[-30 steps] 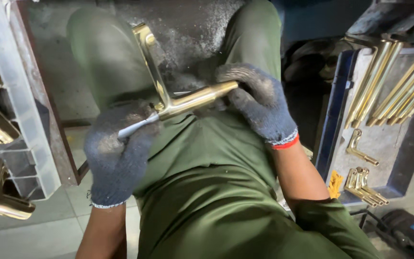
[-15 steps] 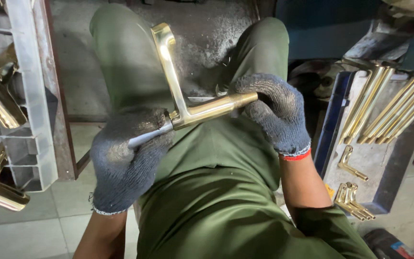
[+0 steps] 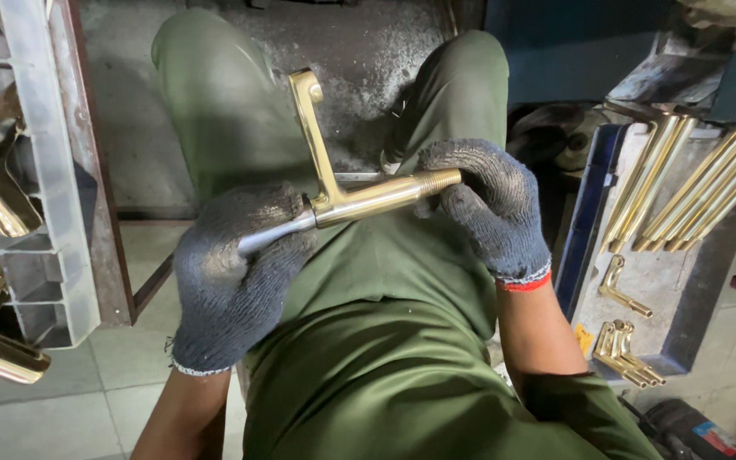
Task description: The person assembles various brass faucet components by inserting threaded pipes and spouts into the main faucet body and tightening them by hand while wearing gloves.
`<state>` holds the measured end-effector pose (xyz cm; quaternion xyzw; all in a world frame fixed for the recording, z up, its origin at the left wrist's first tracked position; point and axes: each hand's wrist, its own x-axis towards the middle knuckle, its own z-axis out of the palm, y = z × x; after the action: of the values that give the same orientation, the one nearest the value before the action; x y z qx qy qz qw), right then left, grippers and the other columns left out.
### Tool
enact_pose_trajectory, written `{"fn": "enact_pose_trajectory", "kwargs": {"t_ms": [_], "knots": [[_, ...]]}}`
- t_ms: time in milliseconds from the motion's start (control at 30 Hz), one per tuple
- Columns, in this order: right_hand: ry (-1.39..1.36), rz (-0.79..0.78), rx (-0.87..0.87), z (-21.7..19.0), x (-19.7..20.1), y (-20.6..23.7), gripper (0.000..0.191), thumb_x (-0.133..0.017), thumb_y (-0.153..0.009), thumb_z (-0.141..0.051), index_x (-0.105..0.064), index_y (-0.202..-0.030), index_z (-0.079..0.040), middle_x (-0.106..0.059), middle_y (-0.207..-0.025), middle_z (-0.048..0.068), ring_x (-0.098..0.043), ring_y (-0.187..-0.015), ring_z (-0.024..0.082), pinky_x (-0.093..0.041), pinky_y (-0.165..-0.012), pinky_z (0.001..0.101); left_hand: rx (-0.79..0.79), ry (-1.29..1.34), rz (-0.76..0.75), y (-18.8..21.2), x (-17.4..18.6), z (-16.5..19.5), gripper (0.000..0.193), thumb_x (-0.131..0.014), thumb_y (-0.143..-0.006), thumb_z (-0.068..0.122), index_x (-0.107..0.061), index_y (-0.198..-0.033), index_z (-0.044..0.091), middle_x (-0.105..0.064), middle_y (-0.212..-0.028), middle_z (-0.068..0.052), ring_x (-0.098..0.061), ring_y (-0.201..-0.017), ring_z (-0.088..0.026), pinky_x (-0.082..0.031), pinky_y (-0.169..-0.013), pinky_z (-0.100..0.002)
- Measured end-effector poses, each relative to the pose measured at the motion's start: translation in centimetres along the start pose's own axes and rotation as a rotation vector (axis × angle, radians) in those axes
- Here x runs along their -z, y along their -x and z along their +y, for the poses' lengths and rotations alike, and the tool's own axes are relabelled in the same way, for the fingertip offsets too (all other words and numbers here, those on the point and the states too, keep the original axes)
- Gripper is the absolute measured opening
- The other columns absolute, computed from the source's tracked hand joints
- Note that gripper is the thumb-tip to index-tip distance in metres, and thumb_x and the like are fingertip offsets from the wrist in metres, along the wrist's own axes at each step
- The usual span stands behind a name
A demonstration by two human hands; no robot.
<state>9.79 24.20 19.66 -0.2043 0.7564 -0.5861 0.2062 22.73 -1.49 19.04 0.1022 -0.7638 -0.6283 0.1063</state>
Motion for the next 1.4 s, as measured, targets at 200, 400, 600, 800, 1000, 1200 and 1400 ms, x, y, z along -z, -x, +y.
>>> {"fn": "enact_pose_trajectory", "kwargs": {"t_ms": [200,400,600,800,1000,1200,1400], "knots": [[-0.115,0.032,-0.089,1.3,-0.1,-0.9,0.024,-0.059,-0.104,-0.005,-0.062,-0.124,0.007,-0.066,-0.112,0.012,-0.069,-0.084,0.016,-0.057,-0.077,0.0293,0.085,0.474,0.007,-2.7,-2.1,-1.7,0.027,-0.075,-0.097,0.01,-0.062,-0.119,0.003,-0.069,-0.106,-0.007,-0.073,-0.088,-0.016,-0.061,-0.074,-0.031],[-0.375,0.045,-0.232,8.0,1.8,-9.3,0.018,-0.053,-0.109,-0.016,-0.064,-0.112,-0.002,-0.067,-0.085,0.006,-0.063,-0.063,0.014,-0.05,-0.055,0.0282,0.199,0.271,-0.202,-12.9,-3.7,-6.2,0.023,-0.06,-0.108,0.021,-0.058,-0.116,0.0,-0.066,-0.091,-0.007,-0.068,-0.069,-0.015,-0.056,-0.059,-0.03],[-0.477,0.295,-0.39,14.6,3.0,-15.9,0.014,-0.061,-0.106,-0.016,-0.063,-0.101,-0.004,-0.065,-0.075,0.005,-0.056,-0.055,0.012,-0.046,-0.047,0.0277,0.606,0.43,-0.052,-20.3,-7.2,-9.7,0.018,-0.064,-0.099,0.022,-0.059,-0.103,0.005,-0.063,-0.072,-0.002,-0.059,-0.055,-0.01,-0.051,-0.048,-0.028],[-0.357,0.249,-0.297,14.5,3.0,-16.6,0.016,-0.061,-0.107,-0.014,-0.066,-0.098,0.0,-0.067,-0.078,0.005,-0.062,-0.063,0.012,-0.051,-0.056,0.0278,0.557,0.427,-0.014,-21.2,-8.1,-10.9,0.023,-0.068,-0.102,0.026,-0.06,-0.096,0.005,-0.059,-0.072,-0.002,-0.058,-0.057,-0.011,-0.048,-0.049,-0.028],[-0.338,0.195,-0.2,11.9,2.9,-15.4,0.012,-0.061,-0.105,-0.01,-0.064,-0.1,0.001,-0.068,-0.084,0.007,-0.066,-0.069,0.014,-0.056,-0.064,0.0288,0.395,0.424,-0.05,-19.7,-7.0,-8.3,0.019,-0.07,-0.103,0.02,-0.061,-0.101,0.004,-0.066,-0.08,-0.002,-0.065,-0.067,-0.012,-0.056,-0.057,-0.029],[-0.06,0.111,0.068,7.5,2.1,-7.4,0.019,-0.061,-0.103,-0.002,-0.065,-0.121,0.002,-0.066,-0.105,0.009,-0.067,-0.088,0.015,-0.056,-0.083,0.0293,0.126,0.403,-0.1,-11.2,-4.7,-4.0,0.02,-0.063,-0.102,0.01,-0.058,-0.12,0.0,-0.067,-0.088,-0.008,-0.067,-0.078,-0.015,-0.057,-0.072,-0.03],[0.165,0.074,0.191,3.7,1.2,-0.4,0.029,-0.07,-0.093,0.006,-0.068,-0.121,-0.001,-0.069,-0.125,0.015,-0.068,-0.116,0.025,-0.056,-0.102,0.036,0.021,0.216,-0.008,-1.0,-2.2,-1.8,0.021,-0.074,-0.102,0.006,-0.061,-0.117,-0.001,-0.068,-0.111,-0.009,-0.069,-0.095,-0.016,-0.059,-0.084,-0.029]]}}
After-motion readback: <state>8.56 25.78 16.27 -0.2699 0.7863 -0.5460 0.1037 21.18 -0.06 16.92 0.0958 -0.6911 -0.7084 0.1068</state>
